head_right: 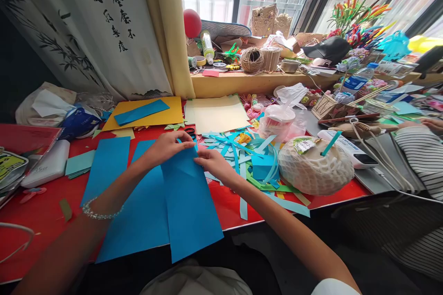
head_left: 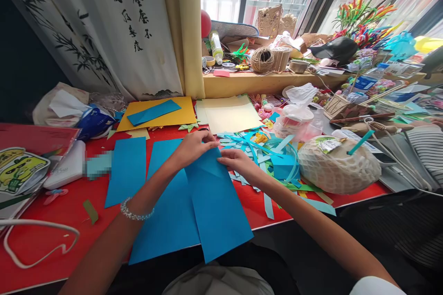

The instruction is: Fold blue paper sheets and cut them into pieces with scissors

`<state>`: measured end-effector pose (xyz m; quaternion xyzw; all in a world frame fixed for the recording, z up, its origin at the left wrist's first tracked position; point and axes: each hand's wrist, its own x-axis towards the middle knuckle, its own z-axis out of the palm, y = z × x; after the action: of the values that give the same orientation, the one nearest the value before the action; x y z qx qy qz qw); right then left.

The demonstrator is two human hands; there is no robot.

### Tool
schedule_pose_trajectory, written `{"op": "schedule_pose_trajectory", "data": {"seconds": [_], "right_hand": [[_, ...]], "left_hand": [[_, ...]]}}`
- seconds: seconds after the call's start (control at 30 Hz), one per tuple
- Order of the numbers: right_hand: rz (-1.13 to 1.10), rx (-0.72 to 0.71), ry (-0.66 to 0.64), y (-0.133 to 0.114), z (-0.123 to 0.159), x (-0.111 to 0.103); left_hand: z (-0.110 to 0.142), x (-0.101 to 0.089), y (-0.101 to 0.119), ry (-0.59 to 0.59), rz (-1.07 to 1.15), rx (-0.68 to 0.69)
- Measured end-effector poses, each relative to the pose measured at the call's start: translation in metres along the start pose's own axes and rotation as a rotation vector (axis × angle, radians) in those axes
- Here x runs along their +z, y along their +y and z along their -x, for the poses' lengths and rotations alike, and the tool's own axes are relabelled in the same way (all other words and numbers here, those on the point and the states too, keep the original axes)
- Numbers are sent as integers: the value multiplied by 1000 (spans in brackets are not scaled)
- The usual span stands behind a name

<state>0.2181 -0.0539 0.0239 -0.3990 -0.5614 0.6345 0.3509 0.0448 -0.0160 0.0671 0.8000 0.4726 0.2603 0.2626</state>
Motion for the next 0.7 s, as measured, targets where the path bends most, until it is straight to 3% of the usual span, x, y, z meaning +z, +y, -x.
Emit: {"op": "schedule_pose_trajectory", "data": {"seconds": [0.13, 0.37, 0.53, 0.63, 0.7], "right_hand": [[56, -33, 8, -13, -1, -3], [229, -139, 29, -26, -4, -4], [347, -124, 13, -26, -4, -4], [366, -141, -14, -24, -3, -1], [364, -138, -18, -20, -1, 2]], "left_hand": [[1, 9, 3, 14, 45, 55], [-1, 1, 5, -35, 168, -22], [4, 1, 3, -44, 234, 3], [6, 1, -1, -4, 224, 32], [5, -1, -5, 91, 182, 21]]}}
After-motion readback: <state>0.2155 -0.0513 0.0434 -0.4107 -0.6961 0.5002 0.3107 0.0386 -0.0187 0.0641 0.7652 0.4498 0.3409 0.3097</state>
